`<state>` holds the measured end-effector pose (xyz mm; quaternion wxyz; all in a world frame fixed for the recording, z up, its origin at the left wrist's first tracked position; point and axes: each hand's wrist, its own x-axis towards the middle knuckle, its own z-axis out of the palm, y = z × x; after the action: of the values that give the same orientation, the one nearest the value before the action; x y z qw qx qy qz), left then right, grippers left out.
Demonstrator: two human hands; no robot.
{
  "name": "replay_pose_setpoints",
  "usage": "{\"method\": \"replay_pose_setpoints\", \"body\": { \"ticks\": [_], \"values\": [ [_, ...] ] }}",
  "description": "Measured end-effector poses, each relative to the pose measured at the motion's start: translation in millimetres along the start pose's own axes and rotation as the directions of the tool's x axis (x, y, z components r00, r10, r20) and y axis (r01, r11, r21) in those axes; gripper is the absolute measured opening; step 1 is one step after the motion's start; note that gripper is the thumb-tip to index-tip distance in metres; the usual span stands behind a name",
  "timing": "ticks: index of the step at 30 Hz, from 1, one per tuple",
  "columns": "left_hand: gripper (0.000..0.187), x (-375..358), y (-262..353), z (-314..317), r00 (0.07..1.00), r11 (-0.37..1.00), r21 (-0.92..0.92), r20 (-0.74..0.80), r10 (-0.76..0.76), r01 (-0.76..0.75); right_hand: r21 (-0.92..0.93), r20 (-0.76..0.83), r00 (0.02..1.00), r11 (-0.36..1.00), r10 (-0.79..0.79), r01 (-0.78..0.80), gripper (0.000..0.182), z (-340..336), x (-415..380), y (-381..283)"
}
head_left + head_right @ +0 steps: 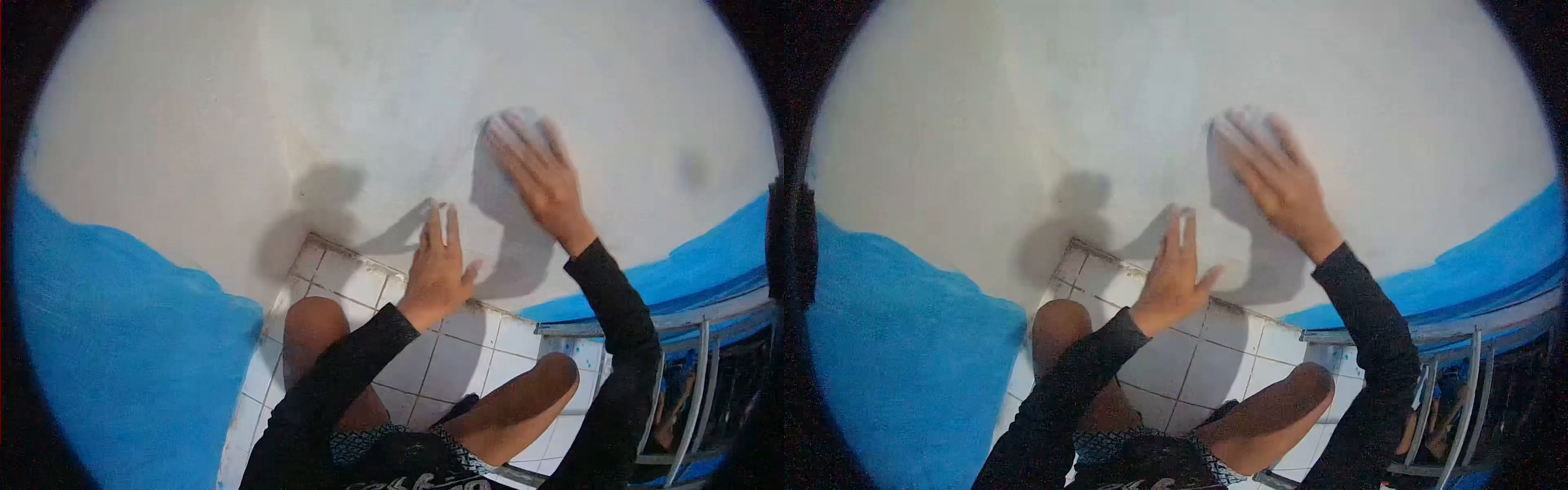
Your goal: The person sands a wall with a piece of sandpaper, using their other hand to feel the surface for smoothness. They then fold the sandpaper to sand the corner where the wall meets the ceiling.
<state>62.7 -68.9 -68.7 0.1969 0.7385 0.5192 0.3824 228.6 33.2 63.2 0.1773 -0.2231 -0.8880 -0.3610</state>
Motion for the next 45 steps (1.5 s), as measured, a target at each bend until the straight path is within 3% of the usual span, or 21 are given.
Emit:
{"method": "replay_pose_setpoints", "body": {
  "ticks": [1, 3, 5, 9, 11, 12, 15, 19, 23, 25, 26, 28, 29, 31, 33, 35, 37, 38, 43, 45],
  "values": [
    [0.088, -2, -2, 5, 0.997, 1.000, -0.015, 0.068, -0.021, 0.022, 0.160, 0.124, 0.991, 0.987, -0.050, 0.030, 0.046, 13, -14, -10],
    [0.088, -8, -1, 10, 0.997, 0.998, -0.058, 0.080, 0.002, 0.003, 0.139, 0.157, 0.977, 0.983, -0.144, 0.122, 0.043, 23, -40, -30],
    [0.087, -12, 7, 3, 0.926, 0.999, 0.040, 0.374, -0.048, 0.036, 0.129, 0.193, 0.952, 0.968, -0.239, 0.216, 0.039, 26, -46, -25],
    [0.084, -20, 6, -1, 0.920, 0.996, 0.087, 0.389, -0.034, 0.000, 0.014, 0.192, 0.979, 0.997, -0.074, 0.072, 0.036, 2, -54, -11],
    [0.083, -19, 10, -15, 0.893, 0.993, 0.116, 0.446, -0.066, 0.016, 0.090, 0.174, 0.982, 0.994, -0.073, 0.058, 0.040, 26, -79, -19],
    [0.082, -20, 10, -20, 0.862, 0.988, 0.150, 0.497, -0.099, 0.027, 0.200, 0.278, 0.955, 0.978, -0.108, 0.052, 0.043, 32, -87, -32],
    [0.081, -25, 2, -17, 0.849, 0.958, 0.286, 0.513, -0.126, -0.031, 0.131, 0.256, 0.925, 0.958, -0.281, 0.254, 0.041, 49, -103, -43],
    [0.077, -28, -4, -23, 0.801, 0.938, 0.329, 0.588, -0.109, -0.114, 0.160, 0.337, 0.914, 0.970, -0.227, 0.182, 0.042, 7, -69, -25],
    [0.071, -26, -6, -22, 0.854, 0.968, 0.236, 0.518, -0.053, -0.084, 0.099, 0.275, 0.955, 0.991, -0.113, 0.088, 0.041, 19, -82, -32],
    [0.071, -27, -4, -20, 0.843, 0.955, 0.278, 0.534, -0.061, -0.107, 0.170, 0.373, 0.889, 0.962, -0.265, 0.215, 0.044, 57, -117, -48],
    [0.070, -26, -2, -19, 0.835, 0.939, 0.320, 0.545, -0.076, -0.124, 0.158, 0.374, 0.892, 0.965, -0.255, 0.209, 0.044, 59, -120, -51],
    [0.069, -24, 0, -17, 0.800, 0.938, 0.321, 0.593, -0.091, -0.132, 0.138, 0.266, 0.916, 0.953, -0.299, 0.271, 0.038, 62, -116, -57],
    [0.069, -24, 1, -16, 0.763, 0.939, 0.322, 0.636, -0.118, -0.123, 0.142, 0.265, 0.918, 0.953, -0.296, 0.267, 0.038, 60, -116, -54],
    [0.069, -23, 1, -16, 0.751, 0.951, 0.292, 0.650, -0.117, -0.104, 0.169, 0.209, 0.971, 0.982, -0.115, 0.080, 0.036, 35, -95, -37],
    [0.068, -23, 1, -15, 0.740, 0.963, 0.255, 0.664, -0.108, -0.088, 0.017, 0.070, 0.998, 1.000, -0.005, 0.004, 0.036, 14, -78, -21],
    [0.067, -19, 1, -14, 0.735, 0.959, 0.274, 0.664, -0.137, -0.069, 0.054, 0.082, 0.996, 0.998, 0.030, -0.034, 0.038, 15, -80, -24],
    [0.066, -16, -4, -9, 0.747, 0.947, 0.301, 0.653, -0.121, -0.110, 0.201, 0.221, 0.974, 0.980, -0.059, 0.014, 0.045, 49, -107, -51],
    [0.065, -14, -6, -6, 0.760, 0.934, 0.331, 0.639, -0.118, -0.133, 0.184, 0.283, 0.940, 0.972, -0.193, 0.144, 0.045, 56, -113, -59],
    [0.064, -11, -4, -6, 0.753, 0.916, 0.380, 0.639, -0.161, -0.127, 0.186, 0.207, 0.967, 0.977, -0.147, 0.109, 0.041, 51, -102, -52],
    [0.064, -16, -4, -6, 0.744, 0.925, 0.356, 0.652, -0.146, -0.131, 0.048, 0.096, 0.995, 0.999, -0.005, 0.000, 0.045, 26, -84, -36]
  ]
}}
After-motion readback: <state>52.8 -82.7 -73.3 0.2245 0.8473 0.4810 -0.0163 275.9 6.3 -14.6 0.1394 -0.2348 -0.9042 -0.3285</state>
